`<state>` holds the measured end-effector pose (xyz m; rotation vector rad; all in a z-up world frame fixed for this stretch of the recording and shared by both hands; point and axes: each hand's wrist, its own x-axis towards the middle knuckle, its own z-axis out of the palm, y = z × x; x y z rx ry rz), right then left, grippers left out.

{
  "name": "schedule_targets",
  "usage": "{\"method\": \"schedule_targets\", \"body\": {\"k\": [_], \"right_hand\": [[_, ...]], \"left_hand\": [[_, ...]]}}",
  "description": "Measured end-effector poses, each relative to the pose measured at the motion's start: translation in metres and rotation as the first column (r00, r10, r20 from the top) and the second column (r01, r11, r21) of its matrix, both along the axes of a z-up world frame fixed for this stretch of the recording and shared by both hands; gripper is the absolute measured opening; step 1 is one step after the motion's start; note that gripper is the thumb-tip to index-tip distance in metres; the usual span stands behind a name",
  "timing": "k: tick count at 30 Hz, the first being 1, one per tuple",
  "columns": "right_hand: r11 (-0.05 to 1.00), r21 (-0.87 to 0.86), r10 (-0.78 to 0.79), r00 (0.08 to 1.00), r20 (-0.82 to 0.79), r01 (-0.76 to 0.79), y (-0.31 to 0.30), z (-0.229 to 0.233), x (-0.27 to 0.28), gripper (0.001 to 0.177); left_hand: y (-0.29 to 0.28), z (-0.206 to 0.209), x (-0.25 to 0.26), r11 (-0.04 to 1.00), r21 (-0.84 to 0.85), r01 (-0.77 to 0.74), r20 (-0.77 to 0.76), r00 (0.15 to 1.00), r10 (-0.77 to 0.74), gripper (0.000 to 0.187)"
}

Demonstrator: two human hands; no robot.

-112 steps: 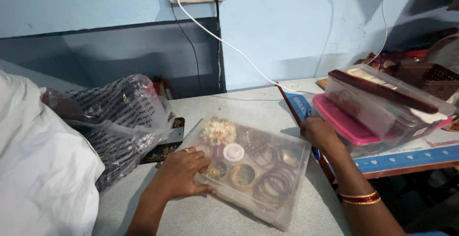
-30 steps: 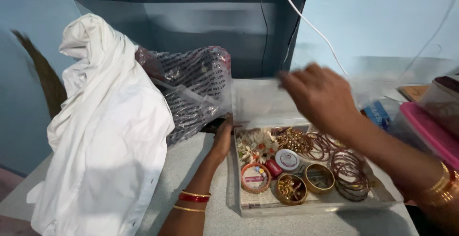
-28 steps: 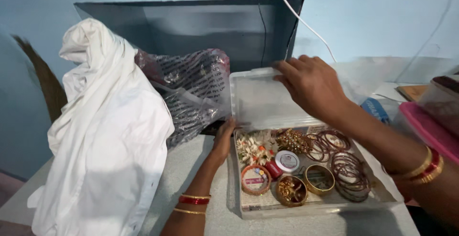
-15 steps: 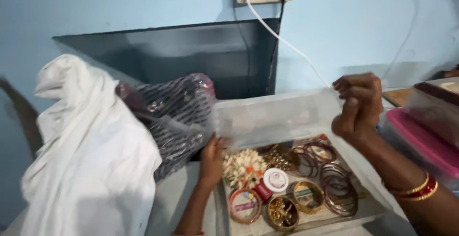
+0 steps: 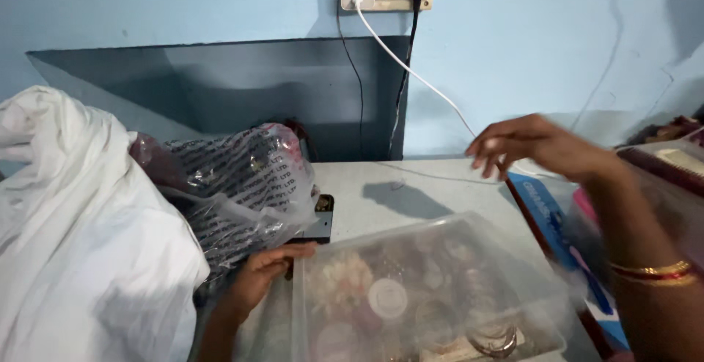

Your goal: The person opens a clear plastic container with a pink lid, removes hair accessories and bangles, and places them on a table. They then open another container, remove bangles and a flower hair accessory, and arrange the items on the table.

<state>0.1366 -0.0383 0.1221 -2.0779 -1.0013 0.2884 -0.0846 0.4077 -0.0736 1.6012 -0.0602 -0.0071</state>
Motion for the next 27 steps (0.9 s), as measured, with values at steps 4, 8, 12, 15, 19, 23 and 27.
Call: {"method": "schedule_targets", "body": {"k": [4, 8, 12, 15, 19, 23, 27], "right_hand": [[0.979, 0.053, 0.2, 0.973, -0.116, -0.195, 0.064, -0.086, 0.074, 0.043], [0.884, -0.383, 0.462, 0.613, 0.641, -0.267, 0.117, -0.171, 0.11, 0.019], [0.821, -0.555, 0.317, 0.706, 0.633, 0.129, 0.139, -0.206, 0.121, 0.029], [0.876, -0.477, 0.296, 0.703, 0.647, 0.069, 0.128, -0.195, 0.113, 0.023], [0.895, -0.384, 0.175, 0.613, 0.77, 0.227, 0.083, -0.137, 0.05, 0.036], [0.961, -0.067, -0.098, 0.559, 0.823, 0.268, -0.002, -0.075, -0.065, 0.018], [0.831, 0.292, -0.466, 0.305, 0.831, 0.475, -0.145, -0.035, -0.154, 0.019]], "left_hand": [[0.012, -0.032, 0.013, 0.995, 0.061, -0.085, 0.002, 0.996, 0.085, 0.041], [0.036, -0.074, 0.033, 0.999, 0.033, 0.012, 0.222, 0.975, -0.019, 0.039], [0.053, -0.104, 0.053, 0.999, -0.048, 0.003, 0.217, 0.976, 0.008, 0.044], [0.061, -0.111, 0.048, 0.998, -0.047, -0.037, 0.13, 0.991, 0.043, 0.046], [0.045, -0.085, 0.047, 0.979, 0.123, -0.164, 0.225, 0.965, 0.134, 0.046], [0.001, -0.034, 0.029, 0.76, 0.56, -0.329, 0.371, 0.92, 0.126, 0.037], [-0.081, 0.042, 0.01, 0.495, 0.778, -0.387, 0.491, 0.866, -0.094, 0.031]]}}
